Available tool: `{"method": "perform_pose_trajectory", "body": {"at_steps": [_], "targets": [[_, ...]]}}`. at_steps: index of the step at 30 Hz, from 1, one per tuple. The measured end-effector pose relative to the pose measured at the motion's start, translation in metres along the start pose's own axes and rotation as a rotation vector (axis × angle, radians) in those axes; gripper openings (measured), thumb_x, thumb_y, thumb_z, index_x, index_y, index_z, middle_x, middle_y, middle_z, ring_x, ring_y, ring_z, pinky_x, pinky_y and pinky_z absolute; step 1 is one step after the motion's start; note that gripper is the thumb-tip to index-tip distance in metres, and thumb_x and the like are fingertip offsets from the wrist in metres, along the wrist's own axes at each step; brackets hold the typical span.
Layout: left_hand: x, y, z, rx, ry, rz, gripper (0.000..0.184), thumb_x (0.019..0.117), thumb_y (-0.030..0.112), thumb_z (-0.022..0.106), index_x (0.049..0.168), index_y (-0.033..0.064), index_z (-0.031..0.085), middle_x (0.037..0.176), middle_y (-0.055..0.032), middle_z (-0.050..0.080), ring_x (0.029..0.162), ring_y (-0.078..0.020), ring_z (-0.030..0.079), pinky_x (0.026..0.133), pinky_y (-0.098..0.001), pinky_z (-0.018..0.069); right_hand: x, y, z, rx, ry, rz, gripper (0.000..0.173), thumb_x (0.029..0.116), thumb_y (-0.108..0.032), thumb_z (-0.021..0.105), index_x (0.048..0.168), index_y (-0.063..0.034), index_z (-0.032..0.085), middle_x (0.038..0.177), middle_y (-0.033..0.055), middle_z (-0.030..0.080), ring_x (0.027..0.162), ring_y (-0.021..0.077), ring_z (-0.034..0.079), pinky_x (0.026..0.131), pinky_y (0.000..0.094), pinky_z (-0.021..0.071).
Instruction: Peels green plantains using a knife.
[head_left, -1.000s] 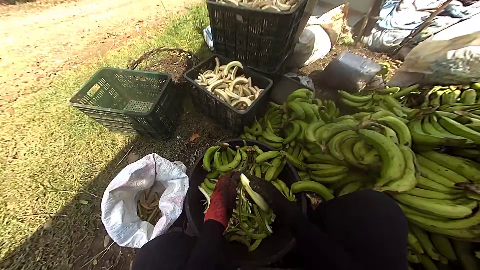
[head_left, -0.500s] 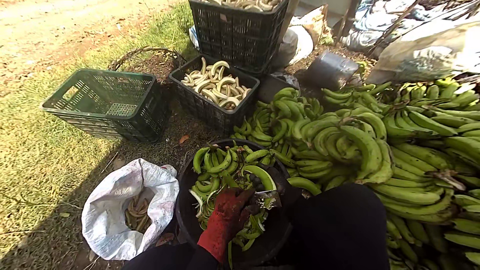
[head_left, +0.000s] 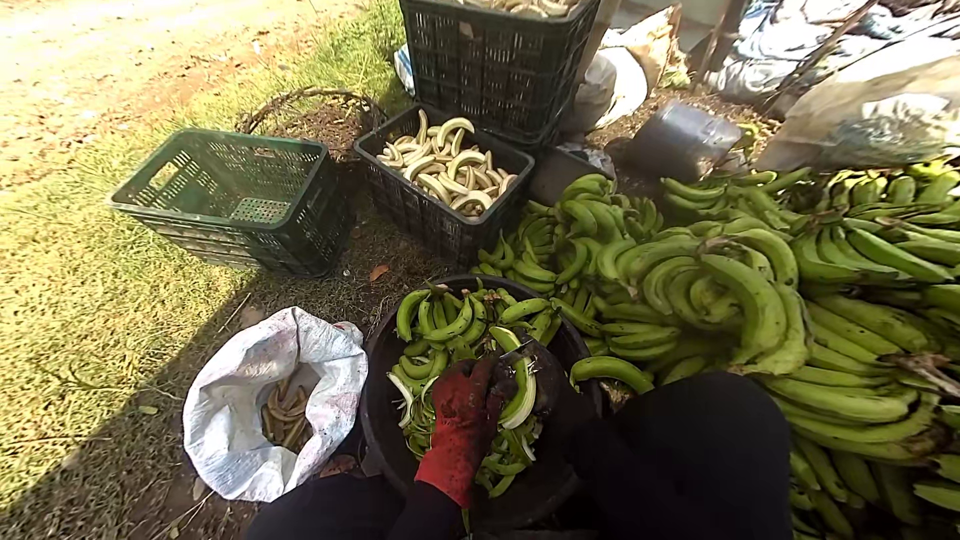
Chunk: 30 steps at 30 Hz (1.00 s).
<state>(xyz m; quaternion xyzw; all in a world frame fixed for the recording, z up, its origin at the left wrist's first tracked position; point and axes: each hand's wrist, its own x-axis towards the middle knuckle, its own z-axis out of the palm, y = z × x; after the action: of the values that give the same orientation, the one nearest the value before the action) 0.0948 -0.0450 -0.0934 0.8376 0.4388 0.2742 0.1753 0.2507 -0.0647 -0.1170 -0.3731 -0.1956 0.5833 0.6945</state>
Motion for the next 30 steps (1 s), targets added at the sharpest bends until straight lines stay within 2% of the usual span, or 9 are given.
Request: {"method": "perform_pose_trajectory", "body": {"at_steps": [3, 6, 11, 13, 15, 18, 22, 25, 30], "targets": [[0.005, -0.002, -0.001, 0.012, 0.016, -0.033, 0.041, 0.0944, 0.041, 0.061, 0.123, 0.0155, 0.074, 0.109, -0.0181, 0.072, 0.097, -0.0378, 0.070, 0.083, -0.0571, 0.0566, -0.006, 0.001, -0.003, -0.079, -0.065, -0.009, 0.042, 0.1113, -0.028, 0.027, 0.137, -0.0036, 0.049, 0.108, 0.0061, 0.069, 0.092, 0.0125, 0.068, 0.083, 0.0305, 0.0589], [0.016, -0.009, -0.005, -0.040, 0.013, -0.139, 0.040, 0.0947, 0.034, 0.061, 0.127, 0.0129, 0.072, 0.109, -0.0202, 0.070, 0.097, -0.0384, 0.070, 0.083, -0.0561, 0.0568, -0.014, 0.001, 0.011, -0.128, 0.004, 0.180, 0.044, 0.1120, -0.039, 0.027, 0.130, -0.0092, 0.053, 0.089, 0.0067, 0.067, 0.069, 0.0158, 0.065, 0.059, 0.0306, 0.0567], [0.013, -0.008, -0.006, -0.138, 0.026, -0.184, 0.040, 0.0951, 0.028, 0.060, 0.130, 0.0096, 0.069, 0.110, -0.0214, 0.069, 0.100, -0.0374, 0.068, 0.089, -0.0540, 0.0560, -0.011, 0.002, 0.013, -0.169, -0.033, 0.114, 0.044, 0.1124, -0.036, 0.025, 0.134, -0.0077, 0.051, 0.096, 0.0082, 0.068, 0.076, 0.0168, 0.068, 0.065, 0.0320, 0.0585], [0.012, -0.009, -0.003, -0.207, 0.029, -0.238, 0.040, 0.0982, 0.025, 0.057, 0.132, 0.0079, 0.067, 0.114, -0.0202, 0.069, 0.106, -0.0352, 0.067, 0.095, -0.0522, 0.0546, -0.012, -0.001, 0.015, -0.391, -0.009, 0.072, 0.045, 0.1112, -0.028, 0.031, 0.144, -0.0036, 0.049, 0.119, 0.0092, 0.066, 0.097, 0.0143, 0.066, 0.085, 0.0317, 0.0571], [0.014, -0.014, -0.005, -0.330, -0.018, -0.359, 0.040, 0.1054, 0.029, 0.049, 0.137, 0.0093, 0.063, 0.122, -0.0157, 0.068, 0.116, -0.0272, 0.065, 0.103, -0.0461, 0.0520, -0.015, -0.005, 0.015, -0.572, -0.101, 0.032, 0.050, 0.1075, -0.030, 0.037, 0.149, -0.0046, 0.047, 0.131, 0.0095, 0.063, 0.104, 0.0134, 0.065, 0.089, 0.0314, 0.0562], [0.016, -0.028, -0.006, -0.488, -0.044, -0.506, 0.045, 0.1083, 0.043, 0.044, 0.137, 0.0134, 0.062, 0.124, -0.0097, 0.068, 0.116, -0.0184, 0.064, 0.103, -0.0417, 0.0513, -0.019, -0.007, 0.011, -0.469, -0.243, 0.113, 0.053, 0.1049, -0.034, 0.039, 0.149, -0.0061, 0.047, 0.106, 0.0078, 0.067, 0.081, 0.0150, 0.065, 0.072, 0.0314, 0.0569], [0.003, -0.020, -0.012, -0.542, -0.184, -0.341, 0.044, 0.1076, 0.045, 0.047, 0.136, 0.0171, 0.064, 0.124, -0.0046, 0.068, 0.113, -0.0133, 0.065, 0.099, -0.0374, 0.0545, -0.001, -0.023, -0.005, -0.147, -0.060, 0.242, 0.045, 0.1121, -0.035, 0.023, 0.136, -0.0120, 0.053, 0.082, 0.0037, 0.064, 0.062, 0.0104, 0.062, 0.054, 0.0237, 0.0544], [-0.010, -0.015, -0.014, -0.477, -0.336, -0.067, 0.041, 0.1057, 0.043, 0.051, 0.135, 0.0192, 0.066, 0.122, -0.0054, 0.069, 0.115, -0.0171, 0.064, 0.103, -0.0408, 0.0523, 0.012, -0.048, -0.014, -0.067, -0.009, 0.289, 0.049, 0.1127, -0.035, 0.021, 0.119, -0.0065, 0.060, 0.084, 0.0066, 0.069, 0.066, 0.0122, 0.066, 0.057, 0.0254, 0.0575], [-0.010, -0.014, -0.018, -0.328, -0.385, 0.141, 0.040, 0.1010, 0.045, 0.058, 0.134, 0.0248, 0.068, 0.110, -0.0106, 0.069, 0.104, -0.0259, 0.066, 0.096, -0.0480, 0.0541, 0.036, -0.066, -0.022, -0.059, -0.100, 0.472, 0.055, 0.1113, -0.045, 0.021, 0.120, -0.0066, 0.059, 0.085, 0.0092, 0.067, 0.058, 0.0139, 0.063, 0.045, 0.0250, 0.0518]]}}
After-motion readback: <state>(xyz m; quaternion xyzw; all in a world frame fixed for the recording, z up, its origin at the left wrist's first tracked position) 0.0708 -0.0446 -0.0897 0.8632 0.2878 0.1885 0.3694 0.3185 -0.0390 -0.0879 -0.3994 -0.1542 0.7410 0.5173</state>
